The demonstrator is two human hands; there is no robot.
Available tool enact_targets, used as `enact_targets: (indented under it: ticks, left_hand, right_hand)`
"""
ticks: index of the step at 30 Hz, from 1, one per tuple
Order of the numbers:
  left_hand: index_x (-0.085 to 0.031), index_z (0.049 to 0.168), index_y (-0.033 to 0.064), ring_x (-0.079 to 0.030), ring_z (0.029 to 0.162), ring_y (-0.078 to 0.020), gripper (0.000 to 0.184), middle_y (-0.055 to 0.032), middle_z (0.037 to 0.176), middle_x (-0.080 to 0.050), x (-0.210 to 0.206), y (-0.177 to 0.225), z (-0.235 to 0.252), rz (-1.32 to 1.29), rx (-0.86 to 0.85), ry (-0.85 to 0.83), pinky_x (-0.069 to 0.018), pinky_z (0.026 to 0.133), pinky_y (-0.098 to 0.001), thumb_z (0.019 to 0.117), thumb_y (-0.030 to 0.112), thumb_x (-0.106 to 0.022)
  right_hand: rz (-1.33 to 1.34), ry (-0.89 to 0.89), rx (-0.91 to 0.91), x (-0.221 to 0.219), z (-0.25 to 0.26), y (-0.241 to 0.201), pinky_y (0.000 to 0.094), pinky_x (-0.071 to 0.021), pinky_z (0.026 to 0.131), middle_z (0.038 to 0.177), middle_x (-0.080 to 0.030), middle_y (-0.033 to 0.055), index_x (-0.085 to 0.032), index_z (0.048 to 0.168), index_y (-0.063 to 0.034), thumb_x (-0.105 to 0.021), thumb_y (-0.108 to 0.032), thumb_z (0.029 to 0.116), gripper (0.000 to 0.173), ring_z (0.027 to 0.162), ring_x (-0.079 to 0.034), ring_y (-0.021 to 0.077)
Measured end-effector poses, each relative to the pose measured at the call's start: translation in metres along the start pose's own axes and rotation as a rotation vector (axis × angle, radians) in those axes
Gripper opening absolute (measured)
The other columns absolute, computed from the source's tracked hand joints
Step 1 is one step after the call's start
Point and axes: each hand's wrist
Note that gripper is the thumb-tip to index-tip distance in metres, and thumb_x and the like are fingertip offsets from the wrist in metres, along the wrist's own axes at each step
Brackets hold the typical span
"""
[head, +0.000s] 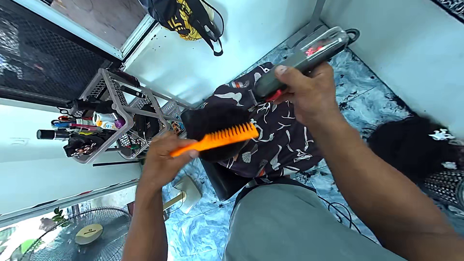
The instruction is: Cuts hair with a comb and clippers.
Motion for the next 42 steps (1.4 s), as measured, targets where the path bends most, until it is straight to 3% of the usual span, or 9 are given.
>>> enact_targets:
  ticks: [8, 26, 28, 30, 32, 34, 36, 39, 42]
  left_hand:
    - [-0.08, 0.109, 0.0186, -0.061, 0.093, -0.018, 0.035, -0.0006, 0.087, -0.069, -0.008, -0.029, 0.054, 0.27, -0.074, 0.006, -0.0365, 0.096, -0.0532, 0.0922, 0.048, -0.073]
    - [-0.079, 0.112, 0.0154, -0.057, 0.089, -0.0204, 0.037, -0.0044, 0.083, -0.065, -0.023, -0.033, 0.053, 0.314, -0.262, 0.142, -0.0327, 0.094, -0.0486, 0.0912, 0.046, -0.076]
    - [-0.078, 0.113, 0.0133, -0.059, 0.092, -0.0243, 0.038, -0.0087, 0.088, -0.067, -0.018, -0.043, 0.055, 0.318, -0.153, 0.139, -0.035, 0.096, -0.0516, 0.0931, 0.045, -0.074]
    - [-0.076, 0.114, 0.0077, -0.068, 0.101, -0.0286, 0.039, -0.0148, 0.102, -0.073, 0.002, -0.067, 0.053, 0.306, 0.204, 0.182, -0.0485, 0.096, -0.057, 0.1004, 0.042, -0.064]
    - [-0.073, 0.105, 0.0021, -0.065, 0.084, -0.0262, 0.053, -0.0152, 0.092, -0.069, 0.022, -0.079, 0.042, 0.211, 0.474, 0.304, -0.0524, 0.079, -0.0552, 0.1047, 0.051, -0.052]
    - [-0.07, 0.097, 0.0061, -0.054, 0.063, -0.0124, 0.049, -0.0046, 0.076, -0.061, 0.022, -0.058, 0.026, 0.155, 0.337, 0.284, -0.0471, 0.059, -0.0359, 0.1061, 0.05, -0.05]
    - [-0.075, 0.104, 0.0072, -0.059, 0.075, -0.006, 0.039, -0.0009, 0.084, -0.065, 0.011, -0.035, 0.005, 0.045, 0.006, 0.111, -0.0525, 0.072, -0.0287, 0.1039, 0.042, -0.057]
    - [-0.081, 0.105, 0.0163, -0.058, 0.086, -0.0136, 0.037, 0.0024, 0.081, -0.066, -0.006, -0.038, 0.017, 0.025, -0.367, -0.067, -0.0431, 0.093, -0.0442, 0.0951, 0.05, -0.068]
    - [-0.078, 0.107, 0.0071, -0.068, 0.091, -0.0327, 0.041, -0.0166, 0.09, -0.072, 0.01, -0.08, 0.04, 0.292, -0.148, -0.003, -0.0495, 0.09, -0.059, 0.1021, 0.043, -0.059]
  right_hand:
    - [-0.015, -0.04, -0.047, -0.024, 0.009, 0.009, 0.0348, -0.062, 0.049, 0.086, -0.073, 0.0097, -0.061, 0.114, -0.0035, -0.079, -0.019, 0.0911, 0.033, 0.06, -0.071, 0.0209]
    - [-0.129, -0.197, 0.067, -0.082, 0.011, 0.007, 0.0379, -0.0666, 0.062, 0.095, -0.075, 0.0074, -0.063, 0.116, -0.0041, -0.086, -0.022, 0.0842, 0.043, 0.074, -0.075, 0.0194]
    - [-0.107, -0.302, 0.053, -0.092, 0.008, 0.002, 0.0366, -0.0664, 0.06, 0.092, -0.076, 0.0069, -0.064, 0.116, -0.0038, -0.085, -0.02, 0.0849, 0.041, 0.072, -0.075, 0.0184]
    - [-0.043, -0.337, 0.043, -0.089, 0.007, -0.006, 0.0363, -0.0641, 0.056, 0.091, -0.075, 0.0094, -0.064, 0.117, -0.0011, -0.083, -0.019, 0.0873, 0.04, 0.069, -0.073, 0.02]
    - [-0.063, -0.23, 0.013, -0.065, 0.006, -0.022, 0.0374, -0.0643, 0.056, 0.095, -0.074, 0.0107, -0.062, 0.121, -0.0008, -0.08, -0.021, 0.0902, 0.041, 0.071, -0.073, 0.0217]
    - [-0.184, 0.041, -0.134, -0.032, 0.003, -0.054, 0.0376, -0.0639, 0.064, 0.096, -0.071, 0.0078, -0.058, 0.123, -0.0038, -0.074, -0.02, 0.0949, 0.036, 0.074, -0.071, 0.0203]
    - [-0.211, 0.23, -0.213, 0.015, -0.007, -0.05, 0.0386, -0.0636, 0.069, 0.097, -0.07, 0.0044, -0.055, 0.126, -0.0098, -0.071, -0.028, 0.0965, 0.038, 0.077, -0.071, 0.0196]
    - [-0.167, 0.323, -0.11, 0.091, -0.046, -0.016, 0.0408, -0.0641, 0.067, 0.102, -0.072, 0.0011, -0.052, 0.13, -0.0181, -0.068, -0.042, 0.0944, 0.046, 0.08, -0.073, 0.0194]
    - [-0.141, 0.556, -0.171, 0.115, -0.124, 0.007, 0.0415, -0.0631, 0.064, 0.1, -0.071, 0.0009, -0.054, 0.127, -0.0213, -0.066, -0.042, 0.096, 0.039, 0.076, -0.072, 0.02]
Point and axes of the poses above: each hand's wrist, its own z-axis towards the middle knuckle, its own x-axis out of the back of the hand, y = z × x
